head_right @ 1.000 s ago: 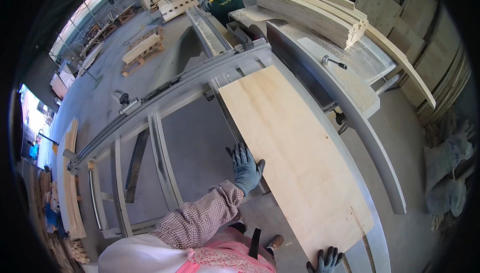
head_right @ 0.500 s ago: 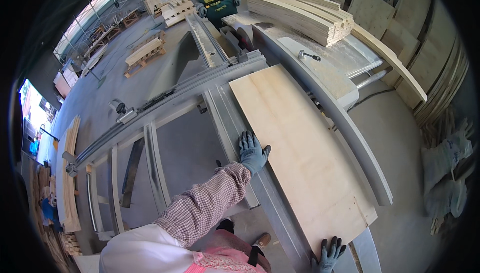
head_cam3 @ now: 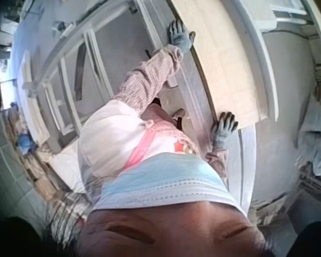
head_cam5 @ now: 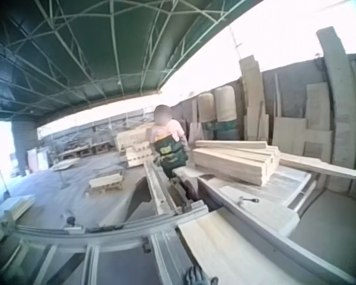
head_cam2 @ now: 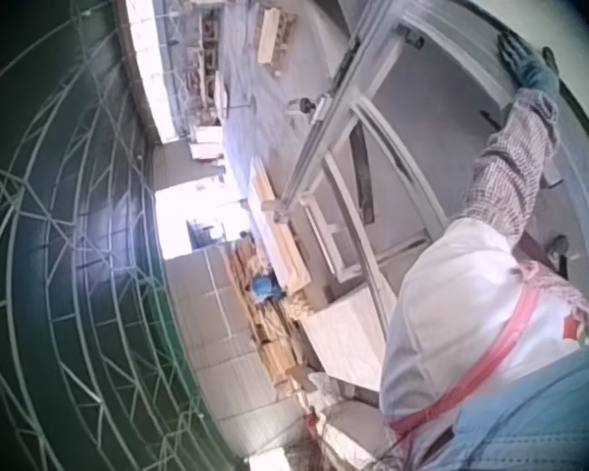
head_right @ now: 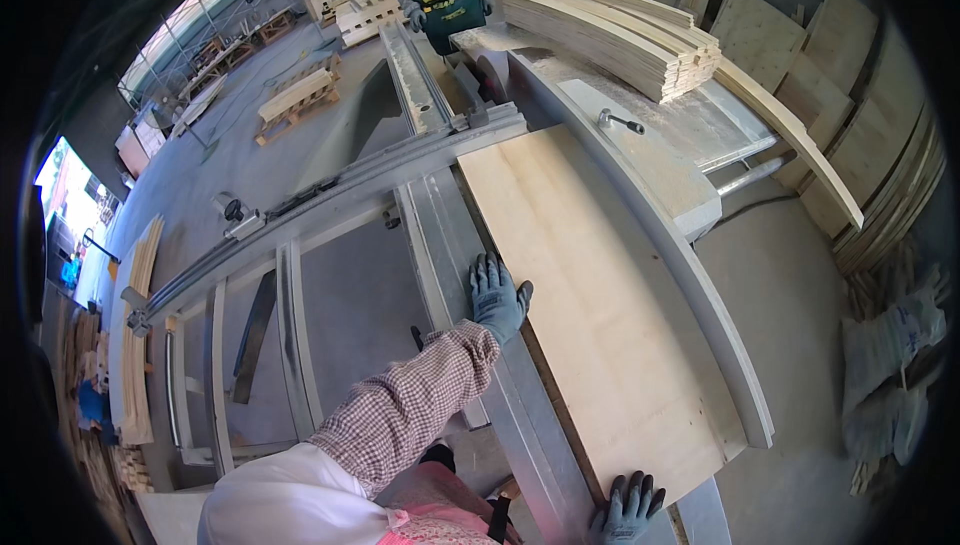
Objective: The person positions a large plywood sheet on a table saw and, with assistance from a coworker, guides it through the blade to cut it into narrower strips. The person repeatedly aligns and feeds the sheet, then removes the cut pieces as they are produced.
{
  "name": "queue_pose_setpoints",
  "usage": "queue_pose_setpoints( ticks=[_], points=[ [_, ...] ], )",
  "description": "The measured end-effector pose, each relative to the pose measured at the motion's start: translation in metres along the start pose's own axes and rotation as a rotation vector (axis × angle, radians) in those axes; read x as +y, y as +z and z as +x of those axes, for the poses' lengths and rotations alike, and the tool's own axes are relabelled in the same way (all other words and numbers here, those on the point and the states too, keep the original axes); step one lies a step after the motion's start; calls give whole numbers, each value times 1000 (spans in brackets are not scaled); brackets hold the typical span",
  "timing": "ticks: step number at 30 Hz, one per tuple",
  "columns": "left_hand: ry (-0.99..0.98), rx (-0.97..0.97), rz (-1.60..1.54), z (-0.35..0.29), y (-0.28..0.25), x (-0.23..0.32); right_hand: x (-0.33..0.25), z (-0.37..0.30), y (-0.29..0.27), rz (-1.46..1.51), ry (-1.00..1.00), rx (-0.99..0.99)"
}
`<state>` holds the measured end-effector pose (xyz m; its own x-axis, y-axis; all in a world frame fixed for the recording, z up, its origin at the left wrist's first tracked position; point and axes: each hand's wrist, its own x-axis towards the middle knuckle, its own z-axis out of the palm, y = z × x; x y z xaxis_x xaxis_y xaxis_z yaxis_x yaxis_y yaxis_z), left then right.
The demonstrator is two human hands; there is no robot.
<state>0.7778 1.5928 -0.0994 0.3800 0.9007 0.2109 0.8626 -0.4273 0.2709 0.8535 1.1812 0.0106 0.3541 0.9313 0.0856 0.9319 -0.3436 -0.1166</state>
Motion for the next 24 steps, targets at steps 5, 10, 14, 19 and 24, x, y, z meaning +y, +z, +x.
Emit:
queue_pose_setpoints(
  ticks=[5,10,14,19,24],
  points=[
    [-7,10,-8,6,3,-9,-2,0,15,-38,-8,-25],
    [-25,20,-23,14,9,-14,1,4,35,-176,-68,-26],
    [-39,16,18,23,12,-24,-11,16,39,-123,-52,-10],
    [-56,46,-2,28,23,-44,-31,24,49,-74,-39,-8],
    [-80,-9,-27,42,24,-55,-47,39,54,-60,-44,37]
  ],
)
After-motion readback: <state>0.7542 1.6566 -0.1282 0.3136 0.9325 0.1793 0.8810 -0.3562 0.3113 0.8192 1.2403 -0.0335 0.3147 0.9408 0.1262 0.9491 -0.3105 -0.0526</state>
